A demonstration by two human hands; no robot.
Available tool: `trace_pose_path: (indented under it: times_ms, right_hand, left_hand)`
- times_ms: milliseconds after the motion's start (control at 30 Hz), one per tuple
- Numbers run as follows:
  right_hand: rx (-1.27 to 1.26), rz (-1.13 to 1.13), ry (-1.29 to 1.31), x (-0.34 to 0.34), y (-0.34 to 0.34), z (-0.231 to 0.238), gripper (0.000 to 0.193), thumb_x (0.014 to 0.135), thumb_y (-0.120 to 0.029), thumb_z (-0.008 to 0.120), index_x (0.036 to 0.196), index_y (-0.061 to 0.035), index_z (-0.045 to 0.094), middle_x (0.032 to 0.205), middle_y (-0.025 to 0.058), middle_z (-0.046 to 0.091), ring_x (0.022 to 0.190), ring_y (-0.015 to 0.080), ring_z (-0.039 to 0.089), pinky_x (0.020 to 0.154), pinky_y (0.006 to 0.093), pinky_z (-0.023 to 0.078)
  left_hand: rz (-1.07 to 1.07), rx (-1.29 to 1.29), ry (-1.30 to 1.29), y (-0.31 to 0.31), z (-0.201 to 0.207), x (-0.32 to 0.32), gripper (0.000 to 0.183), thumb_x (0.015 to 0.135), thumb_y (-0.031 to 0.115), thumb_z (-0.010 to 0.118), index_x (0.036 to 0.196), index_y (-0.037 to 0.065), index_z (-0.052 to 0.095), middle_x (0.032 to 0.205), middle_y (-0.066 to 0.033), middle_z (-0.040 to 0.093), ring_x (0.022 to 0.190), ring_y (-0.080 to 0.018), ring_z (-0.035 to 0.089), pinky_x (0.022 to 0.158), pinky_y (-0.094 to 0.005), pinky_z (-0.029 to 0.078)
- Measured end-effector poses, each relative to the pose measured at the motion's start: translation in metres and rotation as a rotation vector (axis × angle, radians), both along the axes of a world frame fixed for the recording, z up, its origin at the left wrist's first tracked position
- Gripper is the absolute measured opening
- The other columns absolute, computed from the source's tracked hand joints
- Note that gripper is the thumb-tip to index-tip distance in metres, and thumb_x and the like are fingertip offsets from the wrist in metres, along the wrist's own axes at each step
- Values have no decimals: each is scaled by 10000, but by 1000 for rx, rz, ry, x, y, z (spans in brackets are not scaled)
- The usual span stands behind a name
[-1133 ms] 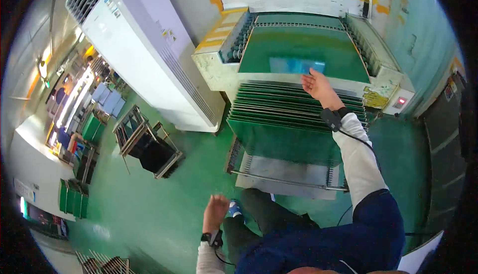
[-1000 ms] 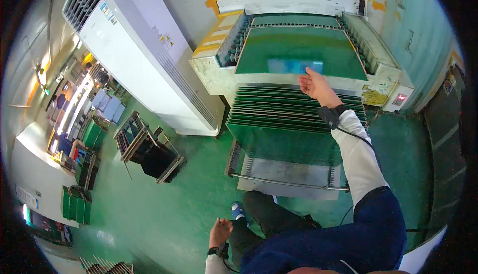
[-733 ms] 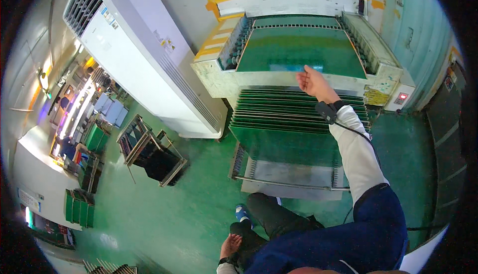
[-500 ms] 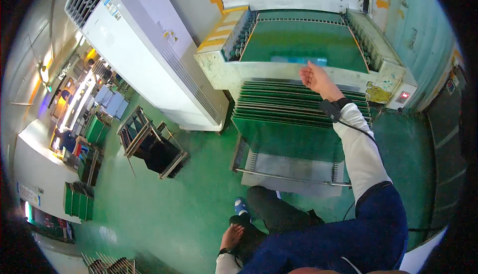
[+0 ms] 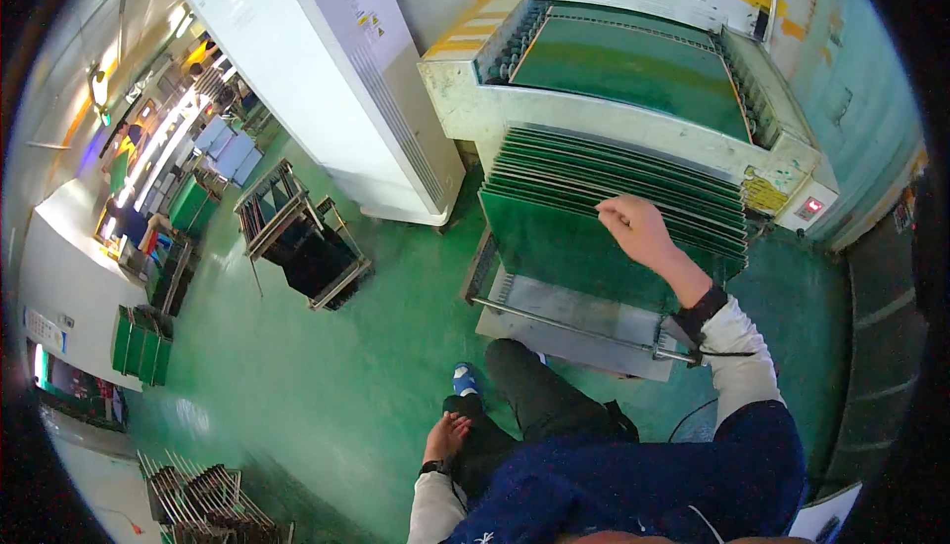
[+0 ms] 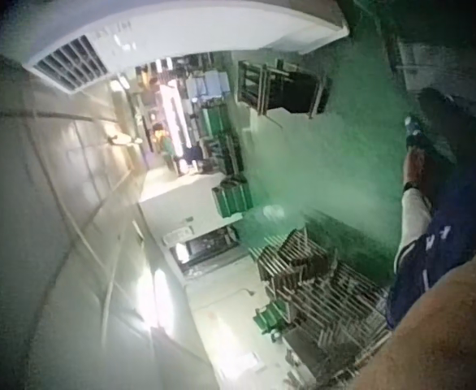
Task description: Loading green circuit boards into a processing machine and then transferring them to a drying rack.
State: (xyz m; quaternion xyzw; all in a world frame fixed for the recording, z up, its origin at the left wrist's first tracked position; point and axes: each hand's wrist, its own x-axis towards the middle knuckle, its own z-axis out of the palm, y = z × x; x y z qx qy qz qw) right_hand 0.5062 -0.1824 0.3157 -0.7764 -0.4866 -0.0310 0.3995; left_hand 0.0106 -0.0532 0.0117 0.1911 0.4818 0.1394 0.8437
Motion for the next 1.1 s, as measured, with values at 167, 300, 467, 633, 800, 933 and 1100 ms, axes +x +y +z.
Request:
trace_pose_path:
  times_ms: [167, 300, 467, 633, 800, 933, 1100]
  right_hand:
    - [-100, 18, -309, -33, -7, -8, 300, 728, -158, 607, 1001, -40, 565, 996, 104, 558, 947, 279, 499, 804, 393, 407]
    - [-139, -39, -461, -59, -12, -11, 341, 693, -141, 625, 1007, -28, 557, 1090, 111, 507, 1004, 279, 455, 832, 410, 381]
    - [-82, -28, -424, -63, -12, -12, 311, 681, -113, 624, 974, -33, 559, 974, 104, 505, 920, 275, 465, 771, 401, 386]
    - [-37, -71, -328, -46, 2, -18, 286, 676, -107, 630, 941, -39, 548, 859, 100, 487, 822, 285, 470, 712, 392, 400]
    - [-139, -96, -349, -43, 14, -16, 230, 679, -140, 641, 840, -50, 504, 825, 121, 517, 804, 312, 502, 680, 408, 424]
    - [-287, -125, -150, -45, 26, -21, 221, 717, -179, 626, 829, -63, 474, 736, 151, 556, 731, 352, 552, 593, 456, 418]
    - [-505, -86, -193, -26, 23, -12, 230, 726, -236, 593, 796, -22, 543, 774, 188, 589, 777, 370, 565, 670, 458, 448]
  left_hand:
    - [42, -30, -73, 1, -10, -13, 330, 893, 314, 446, 1033, 15, 446, 944, -137, 553, 873, -277, 571, 747, -338, 462]
    - [39, -48, -89, 4, -24, -19, 336, 899, 318, 430, 1039, 13, 442, 963, -144, 544, 904, -283, 559, 762, -344, 459]
    - [22, -40, -135, 7, -37, -23, 340, 899, 317, 427, 1048, 11, 433, 1014, -164, 523, 956, -298, 533, 784, -359, 454]
    - [-16, 22, -209, 5, -43, -25, 386, 897, 325, 430, 1105, 1, 403, 1076, -180, 504, 997, -306, 516, 818, -367, 446]
    - [-18, 23, -184, 11, -50, -28, 412, 888, 342, 448, 1124, 8, 399, 1150, -194, 478, 1037, -302, 504, 835, -354, 444]
    - [-1, 42, -141, 5, -40, -34, 452, 892, 337, 442, 1172, -12, 372, 1167, -200, 458, 1055, -301, 490, 843, -352, 442]
    - [36, -1, -128, -2, -12, -29, 465, 897, 310, 440, 1204, -28, 349, 1152, -201, 456, 1061, -300, 485, 835, -356, 448]
